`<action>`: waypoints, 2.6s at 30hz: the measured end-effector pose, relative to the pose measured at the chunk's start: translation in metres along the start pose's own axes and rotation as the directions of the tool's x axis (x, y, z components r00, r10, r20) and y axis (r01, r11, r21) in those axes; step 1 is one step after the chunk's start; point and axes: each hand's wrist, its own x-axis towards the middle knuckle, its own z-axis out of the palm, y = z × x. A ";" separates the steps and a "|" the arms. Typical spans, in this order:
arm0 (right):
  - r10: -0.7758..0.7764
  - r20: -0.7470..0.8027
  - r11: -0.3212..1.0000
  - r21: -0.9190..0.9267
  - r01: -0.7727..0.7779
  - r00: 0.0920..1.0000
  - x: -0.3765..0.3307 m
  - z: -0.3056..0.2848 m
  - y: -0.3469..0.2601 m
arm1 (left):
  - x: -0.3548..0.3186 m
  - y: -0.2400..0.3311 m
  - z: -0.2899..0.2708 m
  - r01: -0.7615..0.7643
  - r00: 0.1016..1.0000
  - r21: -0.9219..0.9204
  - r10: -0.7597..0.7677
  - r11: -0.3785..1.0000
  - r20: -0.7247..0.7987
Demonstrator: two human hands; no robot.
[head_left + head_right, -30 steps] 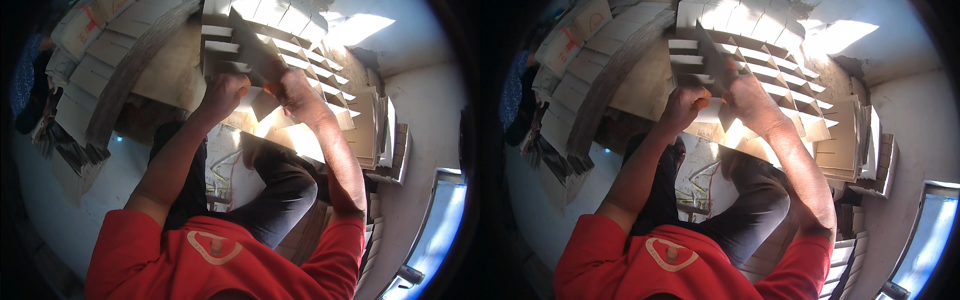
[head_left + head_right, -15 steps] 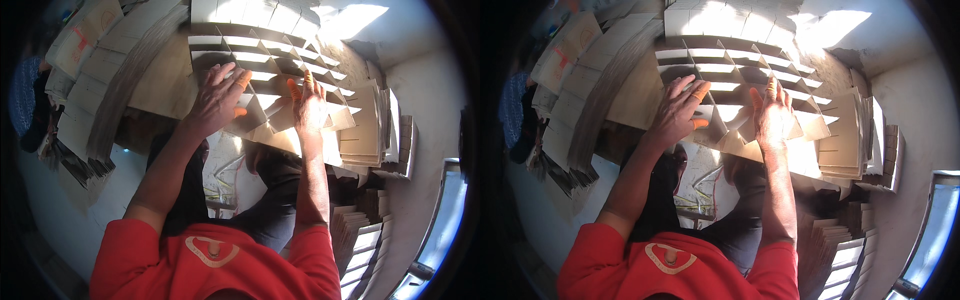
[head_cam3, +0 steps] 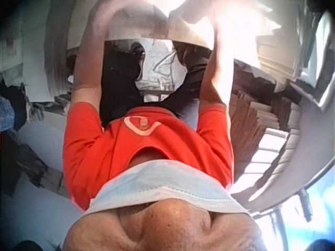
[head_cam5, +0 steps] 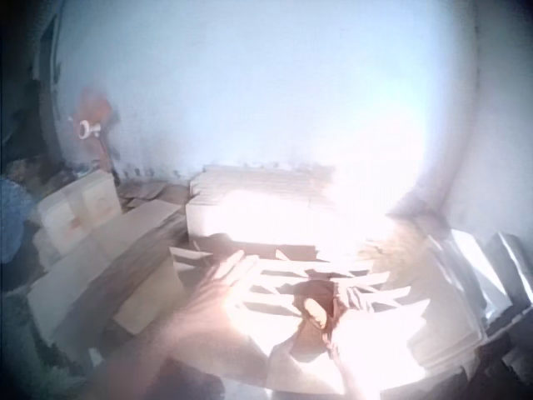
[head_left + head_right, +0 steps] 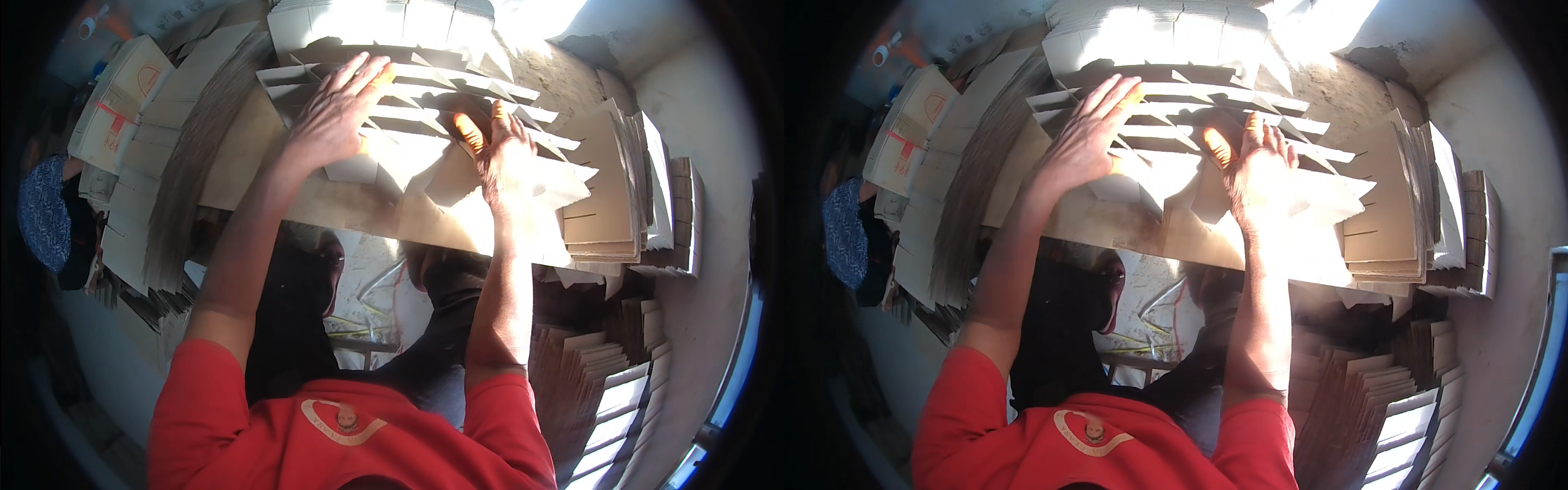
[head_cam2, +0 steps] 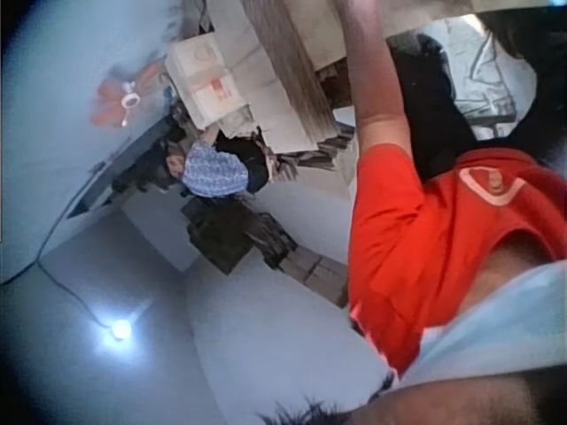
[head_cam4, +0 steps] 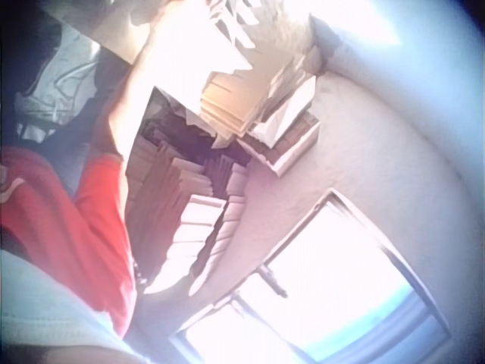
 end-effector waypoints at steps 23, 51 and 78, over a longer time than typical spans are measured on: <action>-0.260 0.175 0.952 0.210 0.222 0.950 -0.028 -0.025 -0.026 | -0.033 -0.007 -0.008 -0.024 0.976 -0.231 0.073 0.973 0.203; -0.181 -0.046 0.979 0.088 0.184 0.982 -0.026 0.005 -0.033 | -0.210 -0.206 -0.078 0.528 0.823 0.679 -0.506 0.511 -0.259; 0.480 0.013 0.407 -0.889 -0.209 0.877 -0.058 -0.046 0.239 | -0.098 0.046 0.043 0.318 0.893 -0.325 -0.166 0.891 0.418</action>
